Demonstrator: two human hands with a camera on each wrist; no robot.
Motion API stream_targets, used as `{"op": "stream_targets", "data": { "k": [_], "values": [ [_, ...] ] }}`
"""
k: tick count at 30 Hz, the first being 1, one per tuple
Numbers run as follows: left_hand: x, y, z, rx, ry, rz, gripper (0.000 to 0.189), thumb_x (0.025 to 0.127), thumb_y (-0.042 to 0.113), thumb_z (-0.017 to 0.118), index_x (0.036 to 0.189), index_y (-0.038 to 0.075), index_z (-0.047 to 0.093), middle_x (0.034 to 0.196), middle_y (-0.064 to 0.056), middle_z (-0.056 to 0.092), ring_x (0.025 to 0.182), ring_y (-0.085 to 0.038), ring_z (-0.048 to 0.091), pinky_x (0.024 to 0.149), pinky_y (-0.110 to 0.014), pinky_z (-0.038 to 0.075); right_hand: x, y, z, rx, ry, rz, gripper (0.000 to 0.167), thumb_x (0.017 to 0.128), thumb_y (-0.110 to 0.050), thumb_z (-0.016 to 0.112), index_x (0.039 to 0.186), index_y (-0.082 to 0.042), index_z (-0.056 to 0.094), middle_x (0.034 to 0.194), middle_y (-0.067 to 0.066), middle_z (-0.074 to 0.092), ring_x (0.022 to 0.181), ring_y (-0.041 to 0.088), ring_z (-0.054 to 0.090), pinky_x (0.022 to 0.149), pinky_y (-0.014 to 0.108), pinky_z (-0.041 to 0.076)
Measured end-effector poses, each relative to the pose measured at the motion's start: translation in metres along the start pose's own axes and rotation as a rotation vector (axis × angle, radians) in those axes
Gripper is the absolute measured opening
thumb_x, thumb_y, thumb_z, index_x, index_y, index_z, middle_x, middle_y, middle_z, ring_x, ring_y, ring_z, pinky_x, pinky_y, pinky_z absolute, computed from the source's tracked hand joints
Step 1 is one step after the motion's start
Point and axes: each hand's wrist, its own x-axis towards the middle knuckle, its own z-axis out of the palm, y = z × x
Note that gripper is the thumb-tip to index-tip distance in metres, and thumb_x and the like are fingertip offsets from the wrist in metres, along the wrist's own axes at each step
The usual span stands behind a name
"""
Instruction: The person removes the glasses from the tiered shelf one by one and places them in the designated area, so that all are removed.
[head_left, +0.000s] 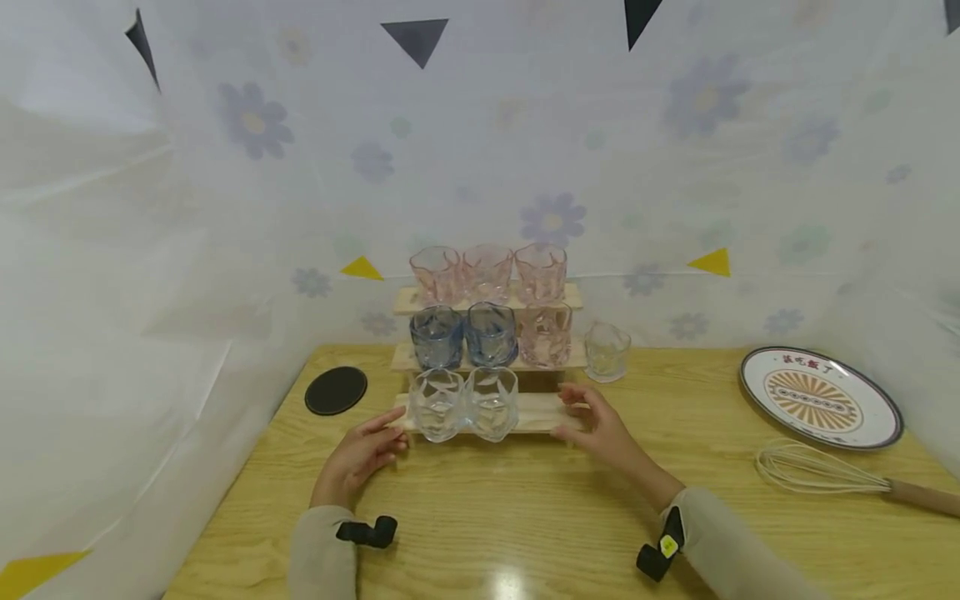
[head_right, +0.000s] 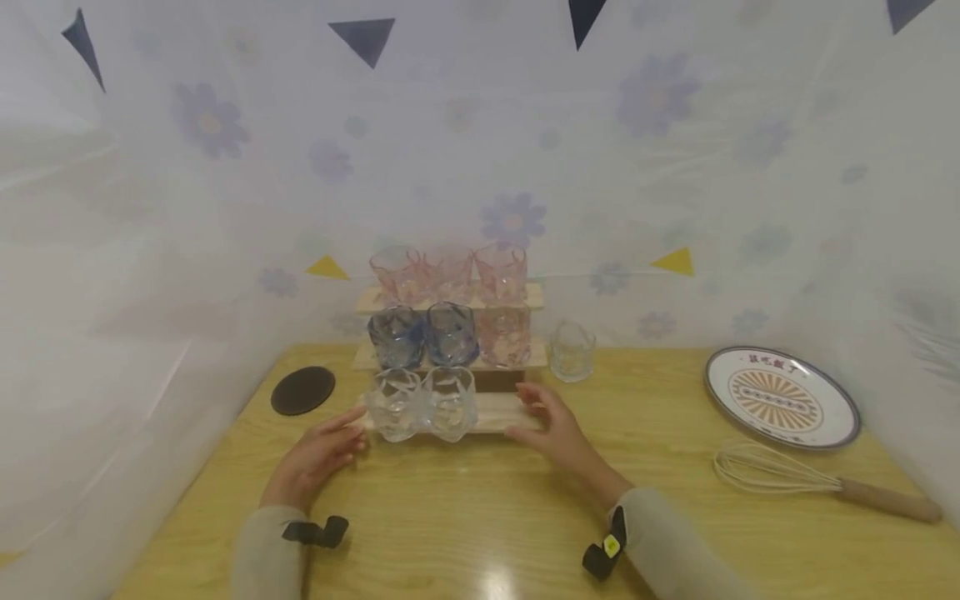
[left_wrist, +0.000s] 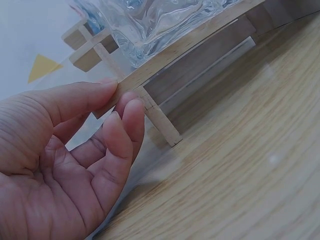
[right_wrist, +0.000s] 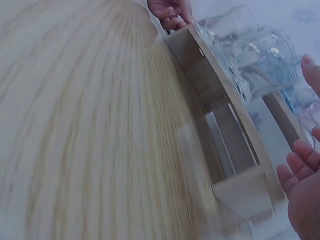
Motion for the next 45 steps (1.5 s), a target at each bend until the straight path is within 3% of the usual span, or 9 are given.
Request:
{"op": "stream_targets", "data": {
  "k": [2, 6, 10, 18, 26, 33, 37, 45],
  "values": [
    [0.000, 0.000, 0.001, 0.003, 0.007, -0.001, 0.055, 0.094, 0.011, 0.060, 0.145, 0.005, 0.039, 0.083, 0.001, 0.069, 0.073, -0.008, 0.065, 0.058, -0.018, 0.048, 0.004, -0.002, 0.008, 0.013, -0.010, 0.006, 0.059, 0.079, 0.007, 0.072, 0.131, 0.006, 0.045, 0.120, 0.026, 0.047, 0.112, 0.013, 0.049, 0.093, 0.037, 0.046],
    [0.002, 0.000, 0.001, 0.013, 0.021, -0.002, 0.054, 0.094, 0.010, 0.060, 0.144, 0.006, 0.040, 0.082, 0.001, 0.069, 0.072, -0.007, 0.064, 0.057, -0.017, 0.048, 0.011, -0.008, 0.021, 0.028, -0.027, 0.007, 0.062, 0.078, 0.006, 0.073, 0.132, 0.006, 0.044, 0.121, 0.030, 0.046, 0.114, 0.027, 0.048, 0.092, 0.051, 0.043],
    [0.003, 0.000, 0.002, 0.013, 0.018, -0.002, 0.054, 0.094, 0.010, 0.060, 0.144, 0.006, 0.041, 0.084, 0.000, 0.069, 0.072, -0.007, 0.065, 0.057, -0.017, 0.049, 0.018, -0.014, 0.032, 0.033, -0.035, 0.012, 0.064, 0.078, 0.004, 0.074, 0.133, 0.007, 0.041, 0.127, 0.031, 0.044, 0.116, 0.044, 0.043, 0.094, 0.054, 0.041],
    [0.003, 0.000, 0.002, -0.005, 0.004, -0.003, 0.055, 0.093, 0.010, 0.060, 0.145, 0.008, 0.040, 0.085, 0.001, 0.069, 0.073, -0.006, 0.065, 0.058, -0.018, 0.050, 0.030, -0.019, 0.045, 0.042, -0.007, 0.052, 0.067, 0.079, 0.000, 0.075, 0.136, 0.001, 0.040, 0.131, 0.022, 0.044, 0.118, 0.035, 0.044, 0.098, 0.043, 0.042],
    [0.001, 0.001, 0.002, -0.012, 0.008, -0.006, 0.055, 0.093, 0.010, 0.060, 0.144, 0.008, 0.040, 0.085, 0.000, 0.069, 0.073, -0.007, 0.065, 0.058, -0.018, 0.050, 0.040, -0.022, 0.057, 0.042, -0.004, 0.132, 0.070, 0.080, -0.005, 0.075, 0.139, 0.000, 0.037, 0.132, 0.022, 0.043, 0.116, 0.035, 0.045, 0.098, 0.052, 0.039],
    [0.002, 0.000, 0.001, -0.013, 0.009, -0.005, 0.054, 0.094, 0.009, 0.059, 0.144, 0.007, 0.040, 0.083, 0.000, 0.069, 0.073, -0.007, 0.065, 0.057, -0.017, 0.049, 0.047, -0.045, 0.064, 0.067, -0.041, 0.216, 0.076, 0.083, -0.003, 0.072, 0.143, 0.006, 0.026, 0.140, 0.027, 0.034, 0.124, 0.042, 0.037, 0.101, 0.055, 0.034],
    [0.003, -0.001, 0.000, -0.016, 0.015, -0.008, 0.053, 0.094, 0.009, 0.059, 0.144, 0.007, 0.041, 0.082, 0.000, 0.069, 0.073, -0.007, 0.065, 0.057, -0.017, 0.049, 0.049, -0.047, 0.068, 0.084, -0.041, 0.262, 0.078, 0.084, -0.003, 0.070, 0.145, 0.004, 0.023, 0.143, 0.027, 0.032, 0.130, 0.043, 0.033, 0.105, 0.057, 0.028],
    [0.004, -0.002, -0.001, -0.016, 0.008, -0.005, 0.054, 0.094, 0.010, 0.059, 0.144, 0.006, 0.040, 0.082, 0.002, 0.069, 0.073, -0.007, 0.064, 0.058, -0.018, 0.048, 0.048, -0.025, 0.074, 0.034, -0.002, 0.267, 0.077, 0.085, -0.017, 0.073, 0.147, -0.010, 0.029, 0.140, 0.016, 0.042, 0.129, 0.032, 0.040, 0.105, 0.054, 0.030]
  ]
}}
